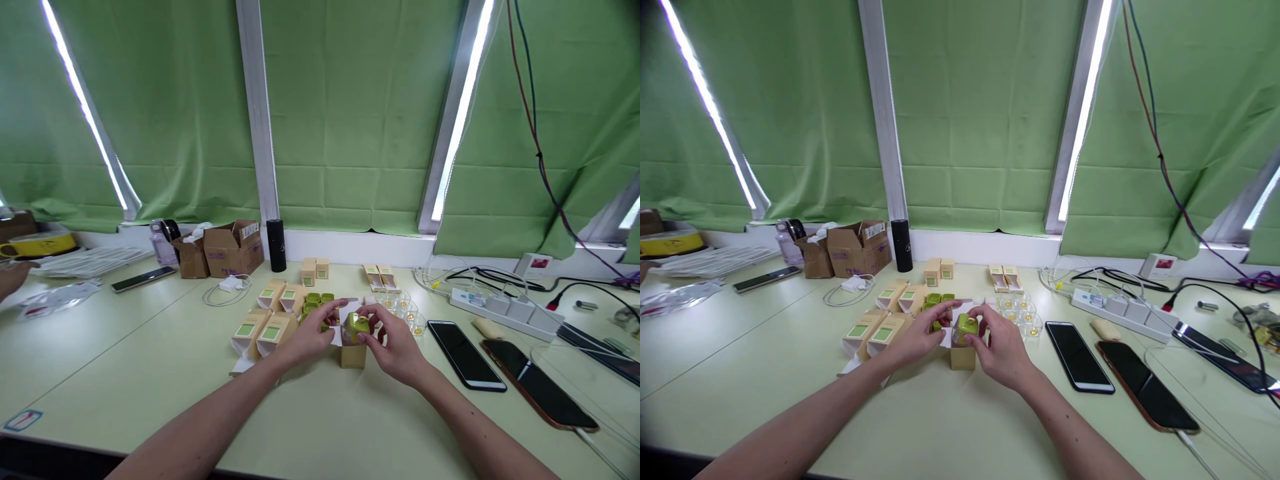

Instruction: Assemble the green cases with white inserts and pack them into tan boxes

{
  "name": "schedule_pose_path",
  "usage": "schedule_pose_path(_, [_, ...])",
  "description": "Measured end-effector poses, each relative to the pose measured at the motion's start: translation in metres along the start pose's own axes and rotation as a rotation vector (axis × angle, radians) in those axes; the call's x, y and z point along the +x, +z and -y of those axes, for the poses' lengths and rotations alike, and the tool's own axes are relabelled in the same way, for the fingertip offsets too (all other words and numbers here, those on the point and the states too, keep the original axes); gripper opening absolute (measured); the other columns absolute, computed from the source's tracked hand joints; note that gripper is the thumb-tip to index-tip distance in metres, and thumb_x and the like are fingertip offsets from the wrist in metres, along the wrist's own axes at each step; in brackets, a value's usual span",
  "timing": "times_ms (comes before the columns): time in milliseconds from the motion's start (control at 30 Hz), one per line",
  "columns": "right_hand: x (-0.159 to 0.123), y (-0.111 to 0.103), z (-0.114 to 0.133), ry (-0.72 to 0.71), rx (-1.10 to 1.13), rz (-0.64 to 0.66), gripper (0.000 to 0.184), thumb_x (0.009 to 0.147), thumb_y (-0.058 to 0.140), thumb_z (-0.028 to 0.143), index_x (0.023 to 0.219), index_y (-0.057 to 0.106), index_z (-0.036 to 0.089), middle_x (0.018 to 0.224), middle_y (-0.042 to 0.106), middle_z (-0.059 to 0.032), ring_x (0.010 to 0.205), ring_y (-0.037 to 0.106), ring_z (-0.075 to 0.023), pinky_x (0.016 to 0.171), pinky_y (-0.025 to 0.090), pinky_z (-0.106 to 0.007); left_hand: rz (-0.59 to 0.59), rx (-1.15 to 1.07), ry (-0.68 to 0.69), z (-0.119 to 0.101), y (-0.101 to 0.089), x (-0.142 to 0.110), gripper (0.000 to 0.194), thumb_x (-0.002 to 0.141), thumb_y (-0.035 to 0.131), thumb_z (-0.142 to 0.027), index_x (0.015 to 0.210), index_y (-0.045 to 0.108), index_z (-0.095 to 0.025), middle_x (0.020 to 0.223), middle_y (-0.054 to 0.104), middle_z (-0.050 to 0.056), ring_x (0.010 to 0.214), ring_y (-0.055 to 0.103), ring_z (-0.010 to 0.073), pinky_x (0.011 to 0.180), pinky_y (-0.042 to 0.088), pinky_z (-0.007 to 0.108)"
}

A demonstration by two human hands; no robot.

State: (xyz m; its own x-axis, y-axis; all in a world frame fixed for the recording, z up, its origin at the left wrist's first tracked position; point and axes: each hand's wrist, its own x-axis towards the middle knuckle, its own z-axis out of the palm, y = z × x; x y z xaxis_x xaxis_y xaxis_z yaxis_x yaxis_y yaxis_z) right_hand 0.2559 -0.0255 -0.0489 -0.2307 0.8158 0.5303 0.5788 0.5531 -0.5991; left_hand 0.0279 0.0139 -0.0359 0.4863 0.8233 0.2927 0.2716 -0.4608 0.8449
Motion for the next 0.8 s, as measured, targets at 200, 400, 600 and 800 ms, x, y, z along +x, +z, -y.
schedule_pose_path(200, [0.0,-0.001,0.006,-0.033,-0.047,0.027,0.02,0.09,0.062,0.024,0.107,0.053,0.028,0.107,0.072,-0.0036,0.083,0.066,-0.0215,0.069,0.053,-0.034,0.004,-0.01,-0.021,-0.001,0.001,0.002,0.072,0.075,0.052,-0.005,0.144,0.059,-0.021,0.104,0.06,0.007,0.097,0.057,0.0204,0.092,0.05,0.036])
schedule_pose_path(400, [-0.003,0.0,0.006,-0.056,-0.09,0.051,0.017,0.091,0.061,0.022,0.106,0.056,0.028,0.103,0.071,-0.0031,0.083,0.064,-0.0216,0.07,0.051,-0.034,-0.004,-0.026,-0.042,-0.003,0.002,0.002,0.072,0.074,0.053,-0.005,0.144,0.059,-0.02,0.105,0.06,0.007,0.098,0.057,0.0209,0.092,0.05,0.037])
schedule_pose_path(600, [-0.002,0.005,0.003,-0.106,-0.099,0.019,0.011,0.102,0.049,0.021,0.101,0.058,0.027,0.101,0.07,-0.0034,0.081,0.062,-0.0203,0.069,0.048,-0.032,-0.007,-0.044,-0.041,0.003,0.003,0.002,0.073,0.075,0.053,-0.004,0.146,0.058,-0.02,0.106,0.059,0.007,0.099,0.056,0.0202,0.093,0.049,0.036])
schedule_pose_path(800, [0.0,0.011,0.0,-0.137,-0.121,-0.019,0.013,0.102,0.05,0.018,0.099,0.059,0.027,0.097,0.07,-0.003,0.084,0.063,-0.0218,0.073,0.047,-0.033,-0.003,-0.046,-0.032,0.002,0.003,0.002,0.072,0.076,0.053,-0.005,0.146,0.059,-0.019,0.104,0.058,0.006,0.098,0.055,0.0196,0.089,0.048,0.033])
